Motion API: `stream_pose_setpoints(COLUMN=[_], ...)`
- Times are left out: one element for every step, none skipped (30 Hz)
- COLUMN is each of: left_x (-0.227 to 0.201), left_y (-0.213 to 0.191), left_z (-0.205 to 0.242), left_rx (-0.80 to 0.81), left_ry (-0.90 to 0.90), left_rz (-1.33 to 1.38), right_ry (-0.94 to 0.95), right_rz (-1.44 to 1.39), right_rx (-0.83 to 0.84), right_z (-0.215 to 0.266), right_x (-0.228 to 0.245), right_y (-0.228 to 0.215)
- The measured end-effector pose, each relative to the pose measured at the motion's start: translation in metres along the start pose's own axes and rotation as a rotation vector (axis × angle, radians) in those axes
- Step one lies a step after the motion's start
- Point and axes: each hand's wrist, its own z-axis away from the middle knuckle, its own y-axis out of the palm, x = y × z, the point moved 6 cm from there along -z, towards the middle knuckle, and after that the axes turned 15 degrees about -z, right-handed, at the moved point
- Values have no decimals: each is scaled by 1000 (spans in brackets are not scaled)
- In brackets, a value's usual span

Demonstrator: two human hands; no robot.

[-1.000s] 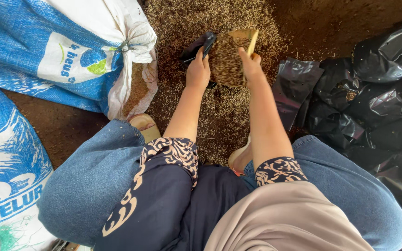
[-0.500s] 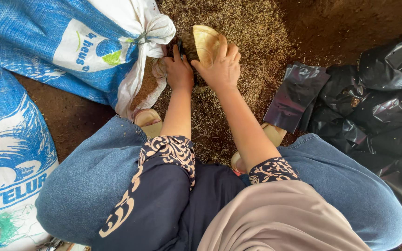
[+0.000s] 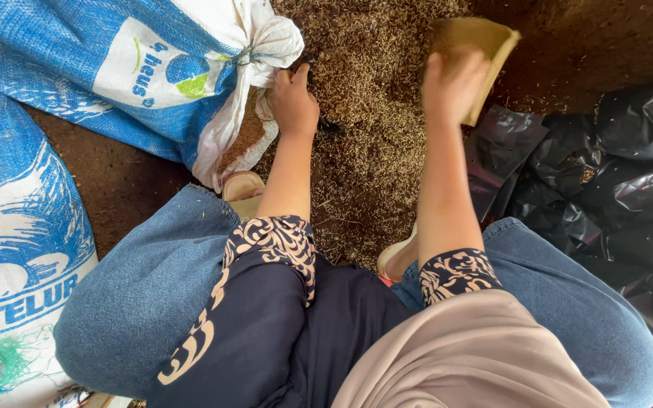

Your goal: The person scoops grains from a large pile on the floor using a scoop and pours them into small black plastic bags. The person then folds the top of each bag to close it and places it aside.

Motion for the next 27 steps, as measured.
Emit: stream_pose_setpoints(left_x=[-1,-2,-1,-1,1,2,2,3,3,3,2,1,1,1,1,1,1,2,4,7,13,18,21,24,25,25,27], left_y=[1,2,2,2,3,3,4,6,7,8,7,5,5,4,4,5,6,8,10,17,24,31,35,38,42,46,49], left_z=[-2,-2,-4,-7,-8,-10,-9,-8,-7,-6,-7,-8,-6,-5,-3,-1,2,4,5,5,6,7,8,9,9,8,10], left_rx=[-25,-33,-46,-59,-60,-61,-59,-37,-16,5,1,-2,0,-19,-36,-54,-80,-106,-137,-92,-47,-2,1,5,9,30,55], left_ry=[9,11,12,13,10,8,5,-14,-35,-55,-70,-85,-101,-110,-117,-125,-130,-135,-139,-180,-222,-263,-231,-199,-168,-168,-169], left_rz=[-7,9,22,35,24,14,5,28,54,80,97,114,132,161,191,221,260,299,339,320,300,280,246,213,177,181,183], right_ry=[131,47,150,323,627,646,669,664,656,646,569,493,419,363,307,252,185,118,48,-16,-80,-144,-40,64,168,155,143], right_rz=[-193,-207,-101,67,-277,-263,-245,-365,-479,-591,-553,-514,-471,-448,-423,-399,-393,-387,-383,-343,-303,-263,-211,-159,-106,-94,-80], right_rx=[178,357,620,911,881,928,975,892,804,714,675,635,597,560,522,484,427,370,310,293,276,258,346,434,523,504,490], right_z=[14,30,55,80,105,120,132,136,137,137,129,120,114,106,97,91,86,84,80,79,80,80,81,83,85,84,84], right_x=[-4,4,3,0,-3,1,2,3,3,4,7,11,14,20,24,29,33,37,42,47,50,54,48,40,34,34,35], right_y=[29,52,83,113,127,142,152,156,157,154,150,143,134,126,116,106,95,83,72,65,58,53,55,57,59,57,56])
